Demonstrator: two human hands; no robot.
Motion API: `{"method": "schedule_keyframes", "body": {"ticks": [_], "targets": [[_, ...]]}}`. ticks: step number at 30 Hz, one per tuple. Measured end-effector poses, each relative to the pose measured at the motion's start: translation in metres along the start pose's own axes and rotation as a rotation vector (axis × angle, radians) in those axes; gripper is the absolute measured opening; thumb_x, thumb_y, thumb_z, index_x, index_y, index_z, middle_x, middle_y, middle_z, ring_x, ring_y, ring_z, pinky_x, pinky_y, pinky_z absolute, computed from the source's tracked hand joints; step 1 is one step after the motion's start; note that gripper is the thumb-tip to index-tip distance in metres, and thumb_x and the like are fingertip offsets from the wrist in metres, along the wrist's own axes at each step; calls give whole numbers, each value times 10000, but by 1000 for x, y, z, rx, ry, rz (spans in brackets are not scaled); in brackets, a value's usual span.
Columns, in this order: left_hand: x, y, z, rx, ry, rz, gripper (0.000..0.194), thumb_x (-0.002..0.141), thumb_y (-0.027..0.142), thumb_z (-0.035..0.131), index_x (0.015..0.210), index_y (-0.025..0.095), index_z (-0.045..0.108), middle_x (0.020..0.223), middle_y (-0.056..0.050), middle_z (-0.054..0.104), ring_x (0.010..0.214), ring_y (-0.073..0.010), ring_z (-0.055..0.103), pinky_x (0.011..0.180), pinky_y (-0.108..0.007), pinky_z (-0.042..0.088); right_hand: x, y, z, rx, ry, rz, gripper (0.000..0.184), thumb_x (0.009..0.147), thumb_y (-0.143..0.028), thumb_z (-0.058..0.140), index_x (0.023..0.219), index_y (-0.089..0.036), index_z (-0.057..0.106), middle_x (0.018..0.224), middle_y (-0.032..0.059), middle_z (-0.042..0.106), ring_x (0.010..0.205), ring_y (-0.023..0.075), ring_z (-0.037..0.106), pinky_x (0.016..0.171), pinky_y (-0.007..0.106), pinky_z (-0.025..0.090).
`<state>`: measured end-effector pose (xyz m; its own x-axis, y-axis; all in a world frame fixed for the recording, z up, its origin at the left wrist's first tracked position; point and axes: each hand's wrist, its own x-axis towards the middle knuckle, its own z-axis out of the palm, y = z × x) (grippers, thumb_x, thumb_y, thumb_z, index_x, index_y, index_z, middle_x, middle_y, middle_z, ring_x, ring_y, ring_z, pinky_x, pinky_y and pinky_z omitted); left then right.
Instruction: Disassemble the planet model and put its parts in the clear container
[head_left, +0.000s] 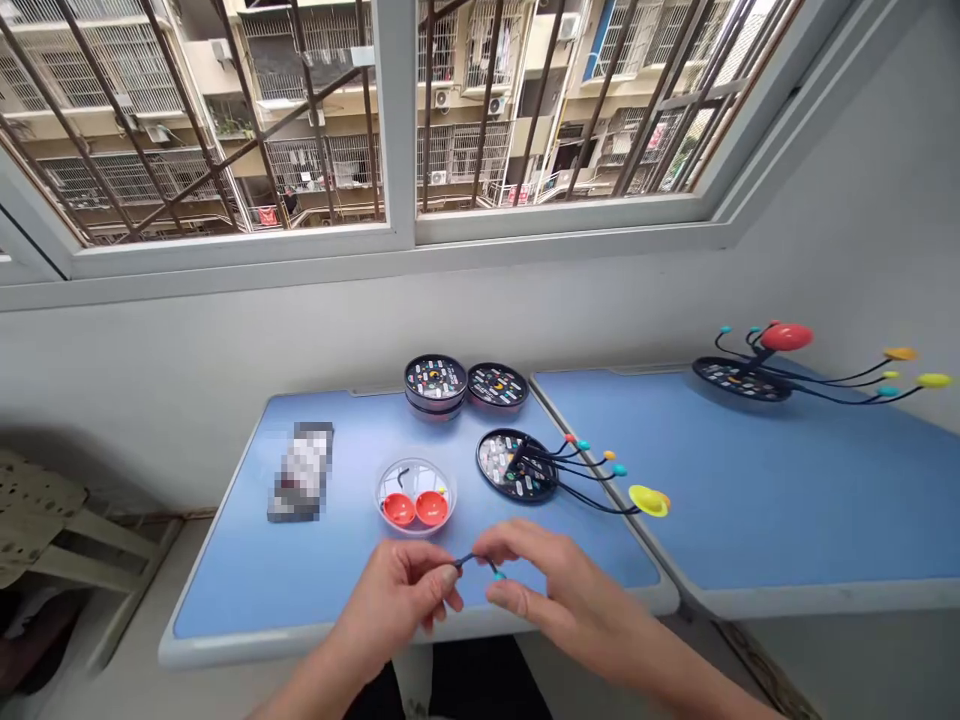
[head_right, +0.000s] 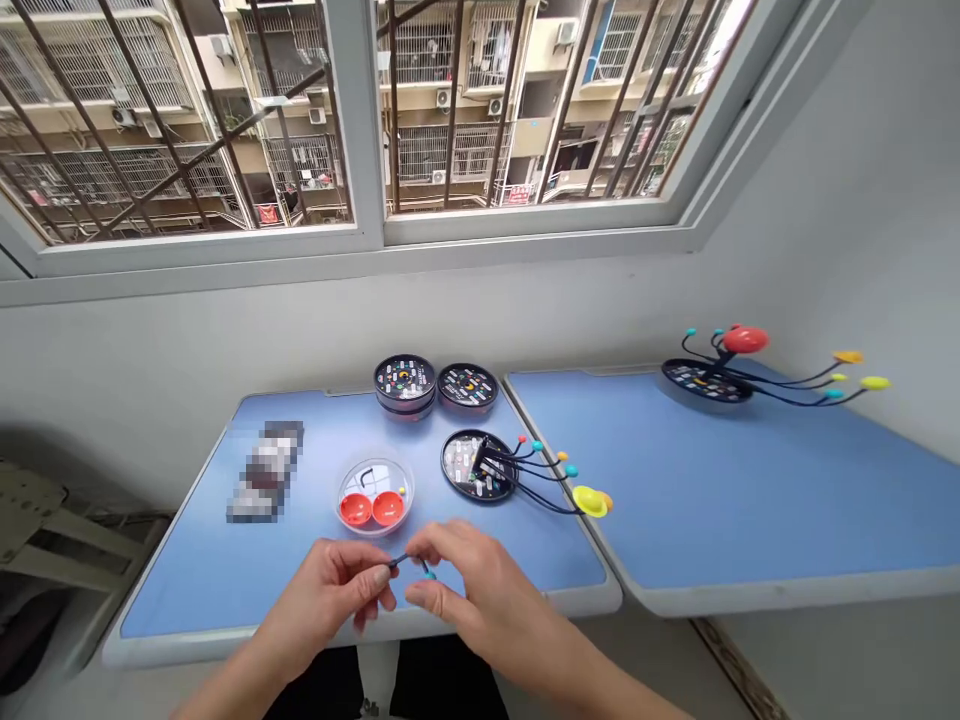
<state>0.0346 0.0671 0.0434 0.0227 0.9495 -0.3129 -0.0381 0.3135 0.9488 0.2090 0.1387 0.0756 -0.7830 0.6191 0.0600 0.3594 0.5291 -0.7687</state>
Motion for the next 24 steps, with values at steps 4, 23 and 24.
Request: {"method": "schedule_keyframes", "body": {"ticks": [4,23,24], "targets": [[-19,10,2,315,-5,22,239,748,285,485,633,125,620,532,12,500,505,-80,374,481,-201,279,0,-3,12,112,-129,197,116,819,-243,485,810,-207,594,678,-22,633,646,134,547,561,216,392],[-66,-7,-42,-21,358,-123,383,677,537,619,688,154,602,542,-2,545,463,-79,382,429,-196,292,-28,10,11,421,-125,376,226,791,-349,469,627,-196,493,525,-23,536,543,126,472,559,243,363],[-64,-10,-41,-93,273,-155,409,654,546,644,762,153,612,551,-6,560,457,-78,396,421,-191,299,-27,11,13,426,-132,353,227,795,-359,469,642,-195,503,554,-18,537,567,129,472,575,246,364]]}}
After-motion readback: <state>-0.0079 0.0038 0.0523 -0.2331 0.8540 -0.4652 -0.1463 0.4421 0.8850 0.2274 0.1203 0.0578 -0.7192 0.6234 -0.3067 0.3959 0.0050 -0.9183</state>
